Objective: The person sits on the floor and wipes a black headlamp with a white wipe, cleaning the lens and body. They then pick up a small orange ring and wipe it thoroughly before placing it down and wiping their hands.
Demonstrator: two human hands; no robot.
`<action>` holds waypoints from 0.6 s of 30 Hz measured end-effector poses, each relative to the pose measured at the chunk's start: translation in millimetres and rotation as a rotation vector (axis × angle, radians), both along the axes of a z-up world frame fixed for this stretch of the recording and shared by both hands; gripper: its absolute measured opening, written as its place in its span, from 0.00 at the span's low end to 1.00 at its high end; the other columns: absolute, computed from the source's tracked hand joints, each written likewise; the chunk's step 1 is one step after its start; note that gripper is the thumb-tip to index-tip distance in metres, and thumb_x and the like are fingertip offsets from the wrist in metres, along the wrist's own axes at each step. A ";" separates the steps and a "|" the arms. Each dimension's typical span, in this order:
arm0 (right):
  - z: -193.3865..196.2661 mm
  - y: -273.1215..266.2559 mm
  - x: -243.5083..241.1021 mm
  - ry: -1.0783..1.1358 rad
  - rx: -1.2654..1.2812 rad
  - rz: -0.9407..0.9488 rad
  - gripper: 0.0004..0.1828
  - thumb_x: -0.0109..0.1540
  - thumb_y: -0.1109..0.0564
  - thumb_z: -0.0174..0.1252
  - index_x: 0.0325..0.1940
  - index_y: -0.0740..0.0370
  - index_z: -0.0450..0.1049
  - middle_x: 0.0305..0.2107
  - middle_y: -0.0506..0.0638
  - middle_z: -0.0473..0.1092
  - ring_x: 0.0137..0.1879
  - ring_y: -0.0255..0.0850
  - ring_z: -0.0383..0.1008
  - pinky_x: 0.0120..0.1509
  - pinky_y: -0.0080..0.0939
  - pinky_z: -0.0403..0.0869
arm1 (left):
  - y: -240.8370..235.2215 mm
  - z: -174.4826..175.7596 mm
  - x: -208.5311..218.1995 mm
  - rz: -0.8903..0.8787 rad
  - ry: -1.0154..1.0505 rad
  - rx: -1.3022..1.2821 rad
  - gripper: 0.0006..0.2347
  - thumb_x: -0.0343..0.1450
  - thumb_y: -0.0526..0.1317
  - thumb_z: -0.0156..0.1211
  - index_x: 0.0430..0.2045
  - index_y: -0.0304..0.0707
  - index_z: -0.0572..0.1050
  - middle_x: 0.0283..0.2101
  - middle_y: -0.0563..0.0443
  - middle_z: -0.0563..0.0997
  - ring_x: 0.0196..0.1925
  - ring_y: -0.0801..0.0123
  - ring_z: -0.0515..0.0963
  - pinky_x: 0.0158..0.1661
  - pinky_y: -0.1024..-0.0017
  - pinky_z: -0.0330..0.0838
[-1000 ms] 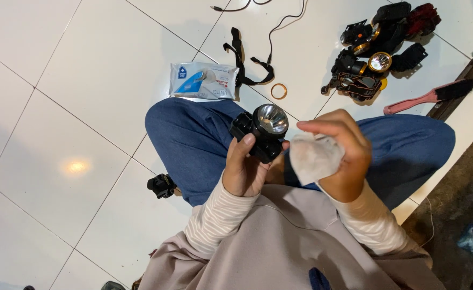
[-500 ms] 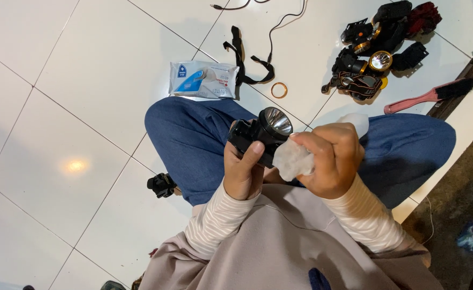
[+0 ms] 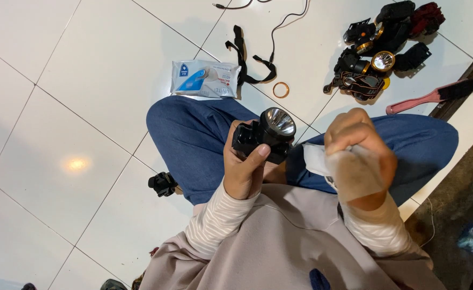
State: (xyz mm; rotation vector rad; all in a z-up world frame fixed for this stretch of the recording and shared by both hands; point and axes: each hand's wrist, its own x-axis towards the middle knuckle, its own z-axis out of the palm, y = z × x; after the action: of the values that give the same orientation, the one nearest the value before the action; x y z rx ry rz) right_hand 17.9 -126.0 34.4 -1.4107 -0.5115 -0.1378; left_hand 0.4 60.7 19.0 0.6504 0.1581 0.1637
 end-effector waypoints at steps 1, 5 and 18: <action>-6.4 -2.5 0.9 0.044 0.090 -0.003 0.11 0.61 0.55 0.59 0.35 0.68 0.71 0.30 0.52 0.60 0.35 0.39 0.68 0.38 0.33 0.67 | 2.5 -13.8 -0.8 0.006 0.000 0.032 0.14 0.63 0.27 0.70 0.37 0.31 0.71 0.30 0.40 0.80 0.34 0.64 0.81 0.35 0.69 0.78; 11.9 11.5 -3.8 0.138 0.144 -0.195 0.09 0.64 0.56 0.58 0.38 0.61 0.65 0.32 0.52 0.60 0.35 0.37 0.63 0.34 0.32 0.62 | 12.5 -23.0 -0.3 -0.005 -0.009 0.205 0.18 0.62 0.38 0.74 0.42 0.38 0.71 0.40 0.49 0.78 0.43 0.68 0.77 0.47 0.69 0.69; -71.7 -66.7 0.1 0.372 0.006 -0.757 0.14 0.69 0.45 0.57 0.47 0.54 0.63 0.38 0.44 0.61 0.45 0.35 0.65 0.52 0.38 0.69 | 71.3 -186.3 88.4 0.046 0.229 0.764 0.29 0.59 0.40 0.79 0.51 0.50 0.67 0.43 0.43 0.81 0.48 0.66 0.81 0.52 0.72 0.72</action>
State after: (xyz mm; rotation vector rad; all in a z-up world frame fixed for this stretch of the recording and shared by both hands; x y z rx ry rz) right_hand 18.1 -192.7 -37.3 -1.5200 0.3479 -0.4703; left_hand 88.8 132.0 -167.3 1.4286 0.3373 0.1940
